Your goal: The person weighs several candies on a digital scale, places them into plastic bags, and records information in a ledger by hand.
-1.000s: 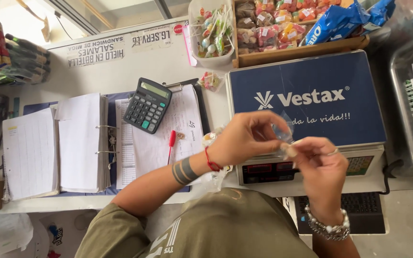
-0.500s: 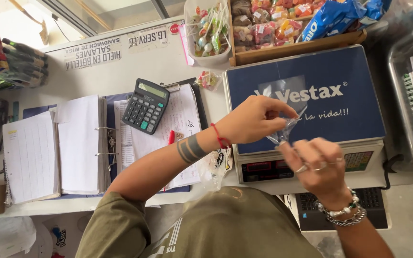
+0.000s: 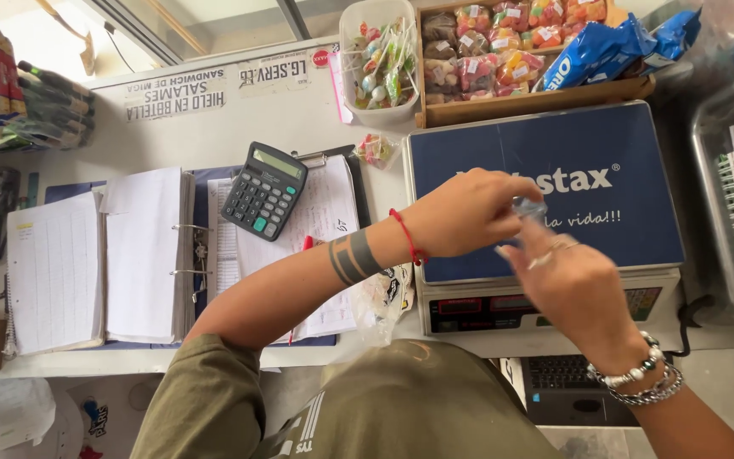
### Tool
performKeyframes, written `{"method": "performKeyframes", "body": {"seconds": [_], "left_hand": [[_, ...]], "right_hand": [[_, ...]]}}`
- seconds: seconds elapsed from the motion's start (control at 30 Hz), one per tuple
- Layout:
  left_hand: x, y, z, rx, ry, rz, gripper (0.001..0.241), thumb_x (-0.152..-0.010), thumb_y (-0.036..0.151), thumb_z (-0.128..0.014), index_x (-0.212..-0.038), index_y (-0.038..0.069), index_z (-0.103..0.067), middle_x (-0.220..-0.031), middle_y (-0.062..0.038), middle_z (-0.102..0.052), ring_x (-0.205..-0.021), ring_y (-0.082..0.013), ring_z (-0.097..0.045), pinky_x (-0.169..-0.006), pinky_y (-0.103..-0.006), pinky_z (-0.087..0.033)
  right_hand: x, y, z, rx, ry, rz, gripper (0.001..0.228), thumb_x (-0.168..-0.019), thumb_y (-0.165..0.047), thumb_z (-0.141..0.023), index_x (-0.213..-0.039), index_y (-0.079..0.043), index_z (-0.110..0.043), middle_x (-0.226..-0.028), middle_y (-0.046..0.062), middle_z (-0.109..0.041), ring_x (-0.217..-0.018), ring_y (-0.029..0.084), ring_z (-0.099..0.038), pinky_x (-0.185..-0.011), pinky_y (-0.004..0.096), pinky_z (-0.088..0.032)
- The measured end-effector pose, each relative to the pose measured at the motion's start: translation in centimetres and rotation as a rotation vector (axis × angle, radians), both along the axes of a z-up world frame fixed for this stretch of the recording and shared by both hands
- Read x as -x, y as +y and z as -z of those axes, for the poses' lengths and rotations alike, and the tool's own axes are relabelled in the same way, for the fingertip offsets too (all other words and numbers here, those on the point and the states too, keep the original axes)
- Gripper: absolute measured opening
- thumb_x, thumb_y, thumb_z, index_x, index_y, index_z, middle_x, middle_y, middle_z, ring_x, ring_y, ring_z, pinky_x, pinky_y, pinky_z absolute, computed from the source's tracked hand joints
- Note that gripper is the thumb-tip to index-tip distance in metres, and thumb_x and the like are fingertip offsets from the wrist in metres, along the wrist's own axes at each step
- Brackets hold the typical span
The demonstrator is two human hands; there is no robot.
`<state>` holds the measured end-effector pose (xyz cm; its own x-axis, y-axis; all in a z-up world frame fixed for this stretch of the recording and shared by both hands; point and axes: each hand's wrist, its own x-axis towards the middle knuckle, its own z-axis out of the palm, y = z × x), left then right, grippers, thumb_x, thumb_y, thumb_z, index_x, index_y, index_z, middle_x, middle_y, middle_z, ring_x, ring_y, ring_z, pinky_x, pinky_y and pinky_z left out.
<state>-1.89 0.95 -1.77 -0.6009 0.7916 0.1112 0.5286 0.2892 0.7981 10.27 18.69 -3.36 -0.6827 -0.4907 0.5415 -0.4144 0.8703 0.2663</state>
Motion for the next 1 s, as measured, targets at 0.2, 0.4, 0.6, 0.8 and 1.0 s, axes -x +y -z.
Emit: {"method": "performKeyframes", "body": {"seconds": [0.2,0.4,0.6,0.8,1.0], "left_hand": [[-1.2,1.4,-1.1,-0.063,0.063,0.021,0.039,-0.095,0.021,-0.056,-0.132,0.007,-0.057,-0.082,-0.020,-0.070,-0.083,-0.0459,-0.075,-0.070,-0.0553,-0.062],[-2.5,2.4,-0.5,-0.060,0.278,0.162,0.051,-0.091,0.007,-0.059,-0.139,0.002,-0.044,-0.105,-0.027,-0.072,-0.098,-0.0479,-0.074,-0.079,-0.0542,-0.062],[-2.4,2.3,-3.6,-0.079,0.314,0.216,0.043,-0.091,0.004,-0.063,-0.129,0.013,-0.044,-0.130,-0.008,-0.071,-0.106,-0.0330,-0.075,-0.076,-0.0445,-0.055],[-1.1,-2.9,-3.9,0.143,0.443,0.348,0.152,-0.062,0.090,-0.110,-0.161,0.027,-0.013,-0.122,-0.002,-0.064,-0.116,-0.0223,-0.060,-0.100,-0.0385,-0.040],[-4.0,-11.1,-5.6,-0.025,0.290,0.167,0.057,-0.087,0.021,-0.086,-0.133,0.018,-0.052,-0.108,0.003,-0.080,-0.095,-0.0142,-0.079,-0.102,-0.0393,-0.047]], "right_hand": [[1.4,-1.7,-0.7,0.039,-0.168,-0.047,0.034,-0.085,-0.031,-0.082,-0.068,-0.007,-0.066,-0.076,0.008,-0.062,-0.066,0.026,-0.060,-0.077,0.038,-0.055],[2.9,2.4,6.6,0.138,-0.537,0.147,0.016,-0.091,-0.021,-0.069,-0.084,-0.007,-0.069,-0.086,0.011,-0.070,-0.085,0.033,-0.063,-0.083,0.040,-0.052],[4.0,1.8,0.9,0.311,-0.750,-0.108,0.034,-0.098,-0.032,-0.045,-0.118,-0.008,-0.060,-0.119,0.013,-0.062,-0.114,0.028,-0.055,-0.098,0.044,-0.044],[2.6,-1.4,-4.4,0.337,-0.997,-0.019,0.029,-0.095,-0.030,-0.055,-0.114,-0.015,-0.073,-0.124,0.013,-0.070,-0.105,0.037,-0.068,-0.091,0.055,-0.047],[-3.3,-5.9,-13.9,0.608,-0.599,-0.361,0.021,-0.092,-0.001,-0.070,-0.113,0.003,-0.072,-0.121,0.016,-0.074,-0.109,0.025,-0.073,-0.104,0.037,-0.058]]}}
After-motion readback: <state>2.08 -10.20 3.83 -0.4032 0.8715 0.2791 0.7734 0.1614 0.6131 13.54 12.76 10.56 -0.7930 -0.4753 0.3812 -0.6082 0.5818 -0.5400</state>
